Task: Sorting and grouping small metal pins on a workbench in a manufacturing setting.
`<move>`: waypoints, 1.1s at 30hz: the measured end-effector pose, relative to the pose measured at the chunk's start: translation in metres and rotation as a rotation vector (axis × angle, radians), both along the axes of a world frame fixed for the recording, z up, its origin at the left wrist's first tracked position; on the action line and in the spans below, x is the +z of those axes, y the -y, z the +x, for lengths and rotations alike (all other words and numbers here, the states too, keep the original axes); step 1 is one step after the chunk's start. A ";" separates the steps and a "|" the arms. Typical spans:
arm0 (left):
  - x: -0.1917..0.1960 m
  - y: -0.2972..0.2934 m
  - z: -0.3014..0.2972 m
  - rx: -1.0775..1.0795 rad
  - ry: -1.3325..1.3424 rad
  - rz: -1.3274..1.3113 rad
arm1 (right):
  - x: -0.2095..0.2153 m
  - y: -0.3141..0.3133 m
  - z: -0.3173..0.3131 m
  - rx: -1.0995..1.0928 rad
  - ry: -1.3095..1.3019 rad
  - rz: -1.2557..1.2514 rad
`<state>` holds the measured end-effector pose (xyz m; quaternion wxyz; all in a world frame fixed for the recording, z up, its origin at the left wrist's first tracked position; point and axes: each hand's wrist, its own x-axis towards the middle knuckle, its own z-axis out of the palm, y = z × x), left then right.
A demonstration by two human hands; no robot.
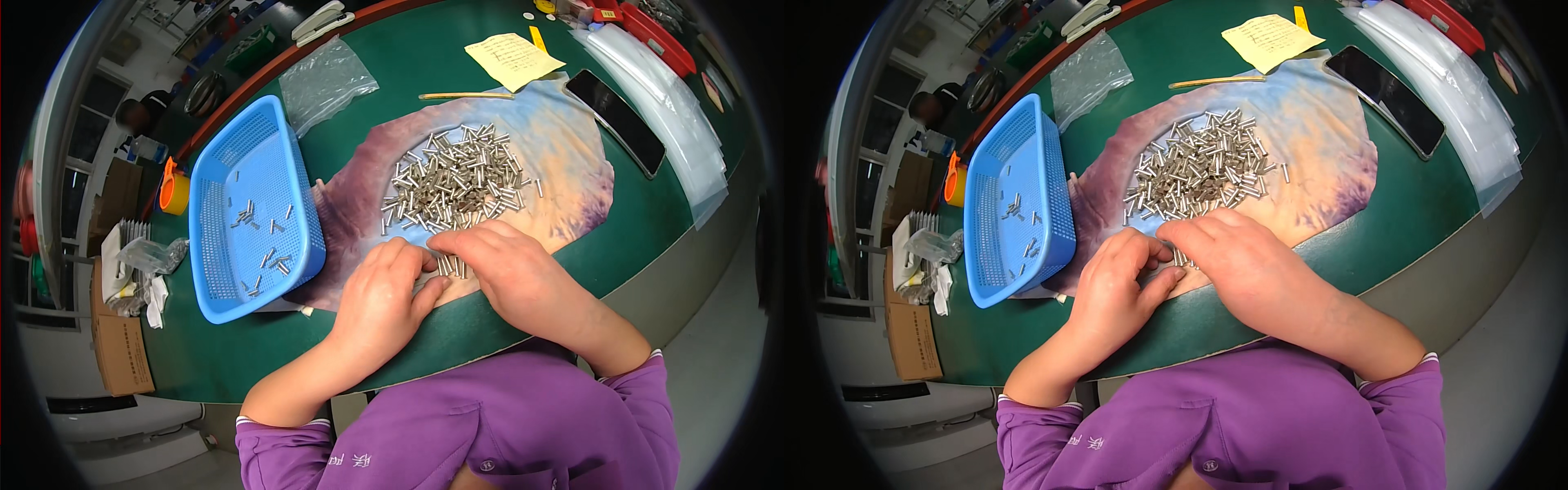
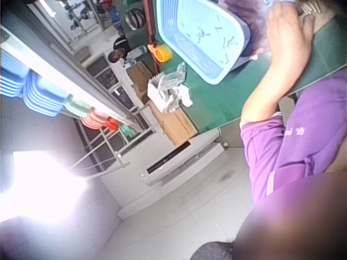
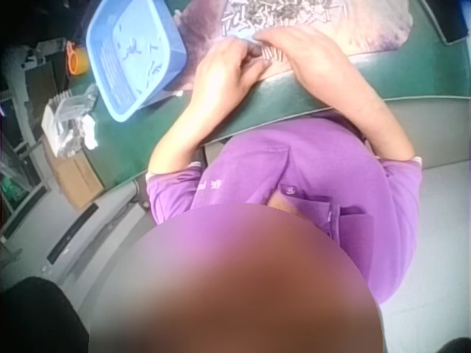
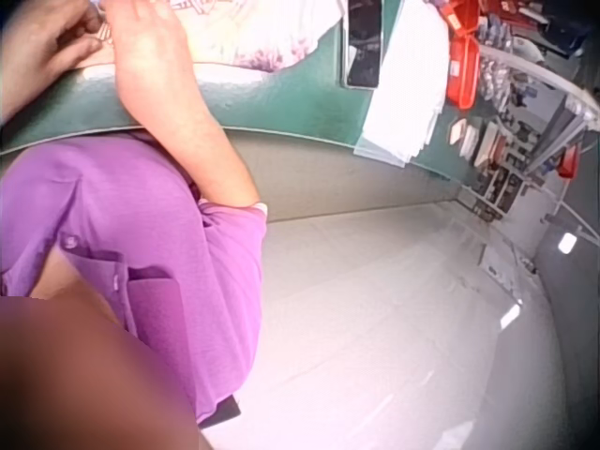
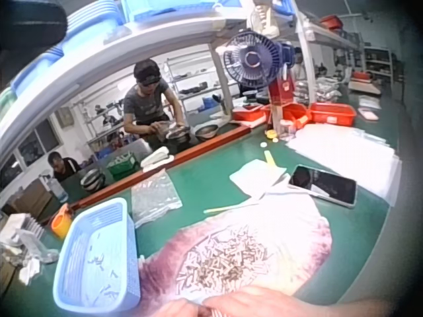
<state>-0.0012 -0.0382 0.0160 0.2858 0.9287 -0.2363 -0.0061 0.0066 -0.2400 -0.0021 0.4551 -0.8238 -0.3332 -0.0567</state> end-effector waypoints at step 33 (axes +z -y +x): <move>0.001 0.004 -0.006 -0.142 0.062 -0.100 | 0.006 0.026 -0.010 -0.309 0.092 -0.186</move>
